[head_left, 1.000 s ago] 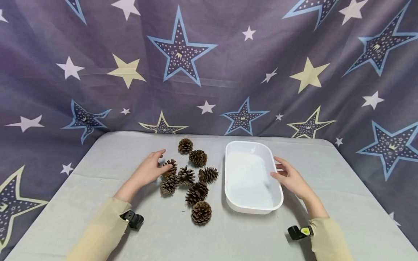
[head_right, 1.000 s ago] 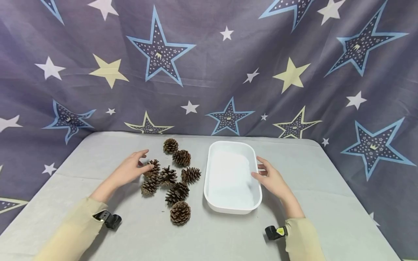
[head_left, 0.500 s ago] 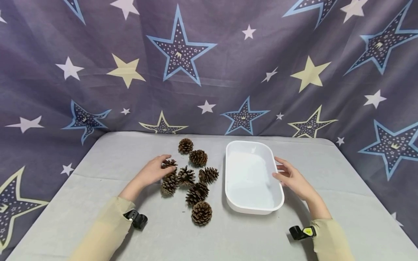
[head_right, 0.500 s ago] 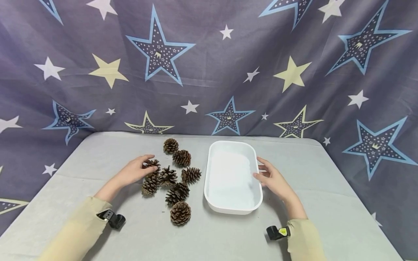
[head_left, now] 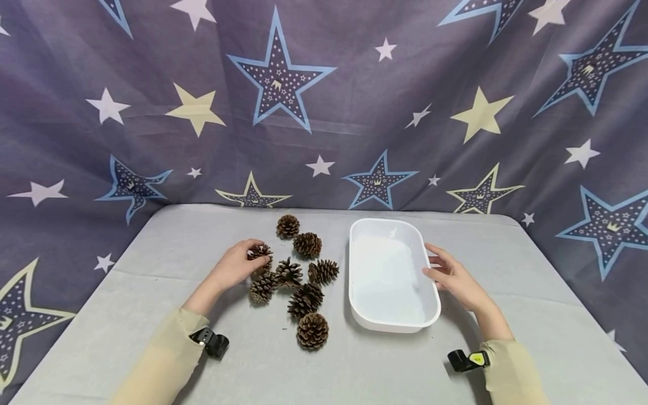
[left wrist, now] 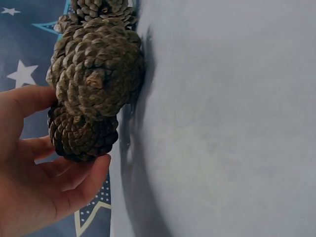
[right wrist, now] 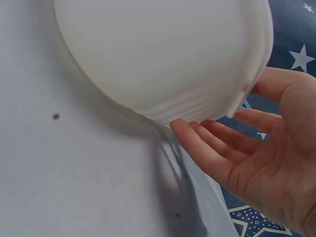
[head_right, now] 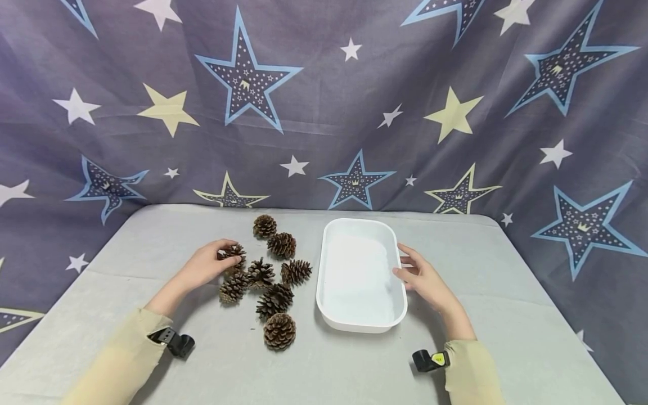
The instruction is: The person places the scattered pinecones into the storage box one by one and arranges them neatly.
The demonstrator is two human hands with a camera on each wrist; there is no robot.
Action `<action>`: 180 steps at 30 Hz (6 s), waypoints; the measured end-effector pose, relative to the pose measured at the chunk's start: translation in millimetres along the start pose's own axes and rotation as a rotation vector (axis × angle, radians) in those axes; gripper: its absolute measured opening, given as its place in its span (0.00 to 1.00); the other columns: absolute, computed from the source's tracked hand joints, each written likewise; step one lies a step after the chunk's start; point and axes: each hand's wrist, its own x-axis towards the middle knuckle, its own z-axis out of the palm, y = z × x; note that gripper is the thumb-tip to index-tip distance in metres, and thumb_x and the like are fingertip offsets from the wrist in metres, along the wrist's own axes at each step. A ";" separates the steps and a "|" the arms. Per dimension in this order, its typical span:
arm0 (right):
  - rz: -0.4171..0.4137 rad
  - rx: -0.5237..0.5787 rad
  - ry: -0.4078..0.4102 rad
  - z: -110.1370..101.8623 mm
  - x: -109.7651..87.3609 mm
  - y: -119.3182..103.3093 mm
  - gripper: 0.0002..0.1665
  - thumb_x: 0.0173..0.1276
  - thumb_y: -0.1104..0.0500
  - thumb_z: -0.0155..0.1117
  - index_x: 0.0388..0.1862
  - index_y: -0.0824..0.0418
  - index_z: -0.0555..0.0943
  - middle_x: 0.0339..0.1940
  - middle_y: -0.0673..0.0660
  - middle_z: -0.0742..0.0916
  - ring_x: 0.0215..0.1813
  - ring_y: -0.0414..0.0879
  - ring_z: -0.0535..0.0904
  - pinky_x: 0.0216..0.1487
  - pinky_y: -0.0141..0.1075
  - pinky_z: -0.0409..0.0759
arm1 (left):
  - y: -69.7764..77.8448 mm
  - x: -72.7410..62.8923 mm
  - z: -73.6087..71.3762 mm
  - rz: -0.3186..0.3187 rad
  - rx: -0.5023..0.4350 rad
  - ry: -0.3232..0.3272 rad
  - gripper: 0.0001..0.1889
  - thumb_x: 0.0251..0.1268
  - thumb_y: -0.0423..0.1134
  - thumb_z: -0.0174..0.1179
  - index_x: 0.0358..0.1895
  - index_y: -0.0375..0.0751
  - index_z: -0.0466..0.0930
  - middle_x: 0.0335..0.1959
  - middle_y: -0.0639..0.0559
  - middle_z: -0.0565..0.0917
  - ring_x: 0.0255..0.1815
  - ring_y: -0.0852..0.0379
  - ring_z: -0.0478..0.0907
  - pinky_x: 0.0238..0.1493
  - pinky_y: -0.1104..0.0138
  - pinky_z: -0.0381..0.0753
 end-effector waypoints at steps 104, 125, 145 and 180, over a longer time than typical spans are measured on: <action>0.011 0.157 -0.039 -1.4 3.4 6.9 0.39 0.68 0.58 0.53 0.72 0.61 0.47 0.60 0.73 0.65 0.44 0.39 0.78 0.40 0.36 0.82 | 180.2 79.2 69.3 0.299 -0.190 -0.039 0.27 0.52 0.50 0.64 0.57 0.52 0.70 0.52 0.54 0.73 0.49 0.58 0.71 0.48 0.65 0.75; 0.021 0.156 -0.045 -0.4 3.7 7.0 0.40 0.68 0.57 0.53 0.73 0.59 0.47 0.61 0.74 0.64 0.46 0.41 0.77 0.41 0.38 0.81 | 188.9 107.5 101.2 0.419 -0.064 -0.185 0.30 0.53 0.49 0.64 0.62 0.53 0.68 0.54 0.51 0.72 0.53 0.57 0.71 0.54 0.63 0.73; 0.032 0.160 -0.039 -1.7 5.2 9.7 0.40 0.68 0.57 0.53 0.73 0.57 0.47 0.62 0.73 0.64 0.45 0.40 0.78 0.42 0.38 0.81 | 190.2 124.8 117.3 0.456 0.093 -0.261 0.28 0.51 0.45 0.66 0.59 0.48 0.71 0.54 0.50 0.74 0.55 0.57 0.71 0.58 0.68 0.69; 0.029 0.182 -0.029 -4.3 5.8 12.7 0.40 0.68 0.58 0.53 0.73 0.56 0.46 0.62 0.73 0.63 0.45 0.42 0.78 0.41 0.41 0.82 | 192.0 132.3 150.0 0.477 0.140 -0.252 0.25 0.48 0.41 0.68 0.52 0.48 0.71 0.53 0.53 0.75 0.57 0.58 0.68 0.61 0.71 0.64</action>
